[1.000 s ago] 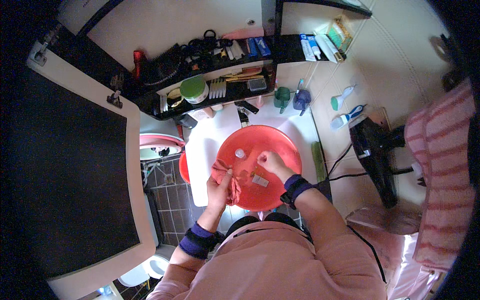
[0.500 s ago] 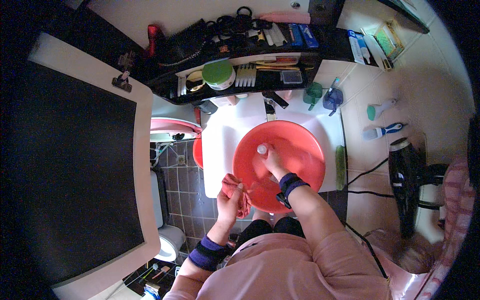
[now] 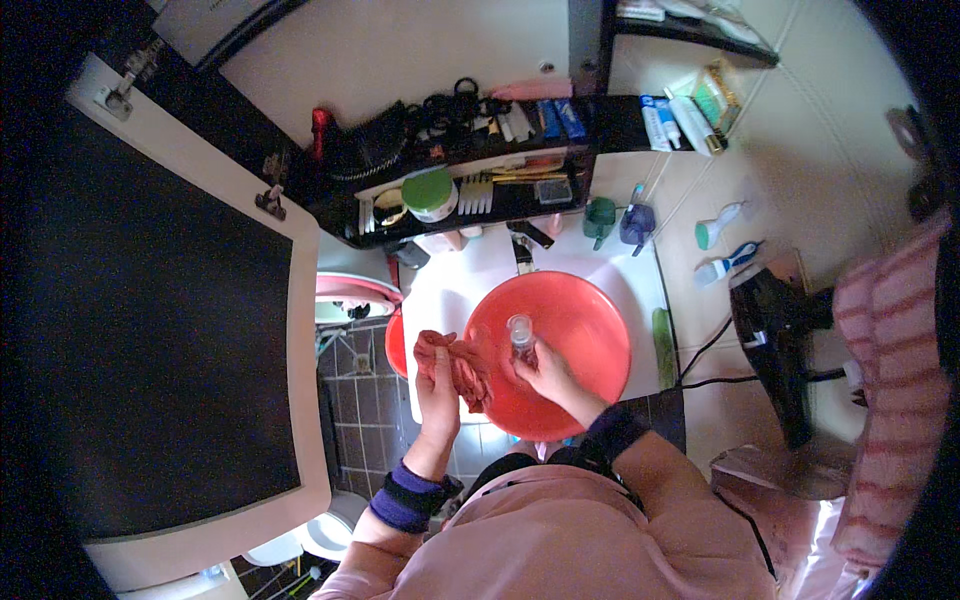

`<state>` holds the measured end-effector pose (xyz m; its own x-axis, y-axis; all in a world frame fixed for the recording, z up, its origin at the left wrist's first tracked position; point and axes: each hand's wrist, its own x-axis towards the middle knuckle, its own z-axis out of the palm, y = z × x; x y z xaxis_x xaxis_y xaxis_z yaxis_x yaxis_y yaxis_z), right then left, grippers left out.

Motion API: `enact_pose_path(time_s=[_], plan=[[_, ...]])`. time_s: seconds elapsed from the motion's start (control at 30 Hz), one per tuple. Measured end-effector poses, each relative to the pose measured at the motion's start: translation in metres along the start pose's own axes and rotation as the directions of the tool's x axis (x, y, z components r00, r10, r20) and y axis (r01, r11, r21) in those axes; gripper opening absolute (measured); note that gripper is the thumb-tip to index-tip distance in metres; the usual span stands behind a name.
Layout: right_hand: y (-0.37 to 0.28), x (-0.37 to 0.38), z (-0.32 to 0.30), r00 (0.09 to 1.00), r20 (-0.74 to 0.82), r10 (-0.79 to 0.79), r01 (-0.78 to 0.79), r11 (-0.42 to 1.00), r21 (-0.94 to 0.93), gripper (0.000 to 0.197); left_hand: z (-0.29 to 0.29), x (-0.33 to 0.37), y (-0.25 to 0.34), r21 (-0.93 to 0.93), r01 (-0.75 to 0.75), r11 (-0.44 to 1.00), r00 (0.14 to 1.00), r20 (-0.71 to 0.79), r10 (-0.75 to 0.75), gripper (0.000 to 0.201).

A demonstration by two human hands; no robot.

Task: The person picks up a gold compact, a silver tube, a blue tube, and a small bottle from a red bowl, wiping each item with a pink cloth before placing them on a shelf inside a mirror cabinet.

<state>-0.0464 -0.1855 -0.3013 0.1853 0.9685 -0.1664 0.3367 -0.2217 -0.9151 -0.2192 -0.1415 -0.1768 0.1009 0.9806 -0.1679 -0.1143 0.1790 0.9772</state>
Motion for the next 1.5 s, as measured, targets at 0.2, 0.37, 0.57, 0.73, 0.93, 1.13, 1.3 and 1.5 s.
enact_pose_path(time_s=[0.2, 0.37, 0.57, 0.73, 0.93, 1.13, 1.3, 1.5], plan=[[-0.065, -0.035, -0.038, 0.933, -0.126, -0.336, 0.333, 0.942, -0.048, 0.037, 0.041, -0.003, 0.05, -0.032, -0.287, 0.957, 0.928, 0.237, 0.286, 0.037], [-0.099, -0.048, -0.058, 0.898, -0.197, -0.394, 0.381, 0.919, -0.105, 0.039, 0.075, -0.003, 0.064, 0.135, -0.557, 0.819, 0.786, 0.405, 0.467, 0.02], [-0.126, -0.069, -0.076, 0.938, -0.049, -0.342, 0.341, 0.89, 0.303, 0.038, 0.075, 0.005, 0.085, -0.134, -0.029, 0.991, 0.847, 0.522, 0.095, 0.023], [-0.143, -0.081, -0.084, 0.912, 0.206, -0.355, 0.096, 0.674, 0.733, 0.025, 0.075, 0.009, 0.104, -0.302, 0.246, 0.921, 0.802, 0.596, -0.019, 0.024], [-0.161, -0.084, -0.093, 0.863, -0.209, -0.46, 0.492, 0.86, 0.136, 0.036, 0.09, -0.002, 0.116, -0.382, 0.313, 0.869, 0.843, 0.533, -0.07, 0.035], [-0.165, -0.092, -0.098, 0.891, -0.225, -0.393, 0.36, 0.916, -0.176, 0.046, 0.095, -0.037, 0.111, -0.274, -0.013, 0.962, 0.898, 0.419, 0.131, 0.047], [-0.168, -0.093, -0.102, 0.81, -0.233, -0.538, 0.525, 0.842, -0.121, 0.047, 0.089, -0.024, 0.115, -0.408, 0.047, 0.912, 0.912, 0.389, 0.128, 0.039], [-0.172, -0.099, -0.108, 0.945, 0.143, -0.295, 0.15, 0.776, 0.612, 0.037, 0.093, -0.019, 0.114, -0.446, -0.004, 0.895, 0.853, 0.466, 0.236, 0.07]])
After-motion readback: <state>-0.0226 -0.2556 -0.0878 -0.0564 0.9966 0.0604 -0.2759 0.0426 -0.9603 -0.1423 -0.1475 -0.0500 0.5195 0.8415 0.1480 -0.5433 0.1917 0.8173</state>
